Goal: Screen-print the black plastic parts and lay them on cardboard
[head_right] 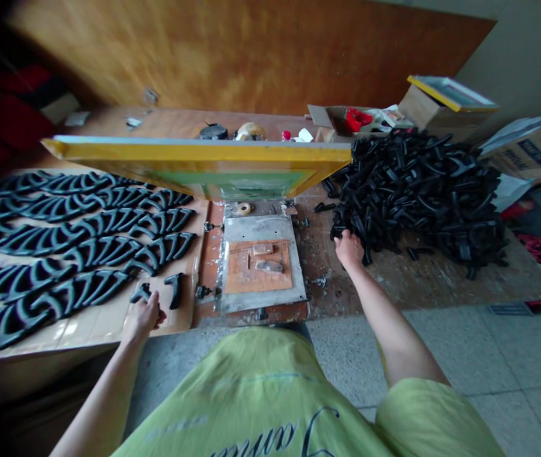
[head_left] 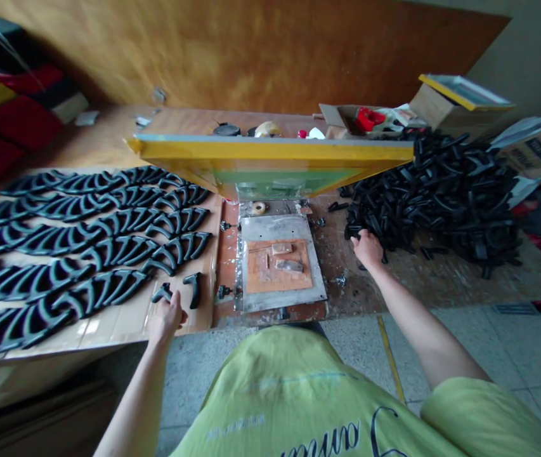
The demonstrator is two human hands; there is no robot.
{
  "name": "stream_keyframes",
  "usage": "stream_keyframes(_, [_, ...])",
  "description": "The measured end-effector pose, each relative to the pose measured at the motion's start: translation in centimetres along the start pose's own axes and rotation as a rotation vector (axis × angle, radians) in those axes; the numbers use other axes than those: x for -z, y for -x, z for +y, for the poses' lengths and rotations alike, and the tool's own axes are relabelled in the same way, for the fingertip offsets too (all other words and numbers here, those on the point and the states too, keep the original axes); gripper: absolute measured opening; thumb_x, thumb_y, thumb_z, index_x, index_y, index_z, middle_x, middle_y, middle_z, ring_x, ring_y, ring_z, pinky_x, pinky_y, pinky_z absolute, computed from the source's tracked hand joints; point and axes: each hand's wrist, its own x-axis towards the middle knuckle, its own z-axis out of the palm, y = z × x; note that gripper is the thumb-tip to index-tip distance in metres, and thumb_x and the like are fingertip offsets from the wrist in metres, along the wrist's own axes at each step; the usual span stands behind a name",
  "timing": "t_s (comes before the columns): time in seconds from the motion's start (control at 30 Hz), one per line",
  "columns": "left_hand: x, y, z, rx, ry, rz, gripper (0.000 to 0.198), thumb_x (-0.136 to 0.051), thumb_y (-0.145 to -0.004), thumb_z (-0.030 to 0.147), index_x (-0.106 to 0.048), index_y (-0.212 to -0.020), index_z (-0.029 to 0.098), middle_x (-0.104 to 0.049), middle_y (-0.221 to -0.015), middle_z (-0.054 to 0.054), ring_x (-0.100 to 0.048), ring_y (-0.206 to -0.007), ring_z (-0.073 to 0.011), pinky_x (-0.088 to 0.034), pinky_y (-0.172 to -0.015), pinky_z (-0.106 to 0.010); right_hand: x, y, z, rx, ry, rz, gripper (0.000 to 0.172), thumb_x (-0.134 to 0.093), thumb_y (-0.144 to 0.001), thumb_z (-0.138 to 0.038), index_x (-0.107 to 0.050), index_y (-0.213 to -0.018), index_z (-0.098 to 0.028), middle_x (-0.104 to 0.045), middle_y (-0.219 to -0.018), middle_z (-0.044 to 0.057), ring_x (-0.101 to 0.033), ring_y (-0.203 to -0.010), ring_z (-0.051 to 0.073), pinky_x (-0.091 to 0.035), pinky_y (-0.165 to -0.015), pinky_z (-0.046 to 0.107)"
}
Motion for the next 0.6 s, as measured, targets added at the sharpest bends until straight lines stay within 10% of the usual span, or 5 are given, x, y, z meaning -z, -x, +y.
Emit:
stream_keyframes(0.1, [0.4,-1.7,-1.3,0.104,-0.099,-0.055,0.046,-0.036,-0.09,0.056,-0.056,-0.073,0.019,-0.061,-0.054,-0.01,-0.065,-0.054,-0.0278,-0.053,-0.05,-0.036,-1.0,-1.8,2.3,-0.143,-0.038,-0.006,0.049,-0.073,-0.082,-0.038,-0.059,-0.116,-0.007,-0.066,-0.096,0.026,-0.06,-0.101,0.037,-0.046,-0.081,0.046])
stream_keyframes(0.37, [1.9,-2.5,1.0,0.171,-0.202,-0.17,0.061,-0.042,-0.082,0.07,-0.066,-0.074,0.015,-0.053,-0.041,-0.009,-0.059,-0.044,-0.0295,-0.046,-0.042,-0.036,-0.1,-1.3,1.5,-0.304,-0.237,0.01,0.031,-0.052,-0.09,-0.026,-0.067,-0.116,-0.018,-0.07,-0.091,0.019,-0.065,-0.091,0.032,-0.047,-0.08,0.046])
stream_keyframes(0.6, [6.0,2.0,16.0,-0.57,0.56,-0.067,0.064,-0.036,-0.09,0.071,-0.062,-0.118,0.02,-0.065,-0.07,-0.004,-0.055,-0.044,-0.0119,-0.045,-0.046,-0.023,-0.9,6.1,-11.1,0.737,-0.412,-0.143,0.038,-0.043,-0.098,-0.023,-0.069,-0.126,-0.027,-0.068,-0.114,0.006,-0.064,-0.1,0.019,-0.05,-0.089,0.031])
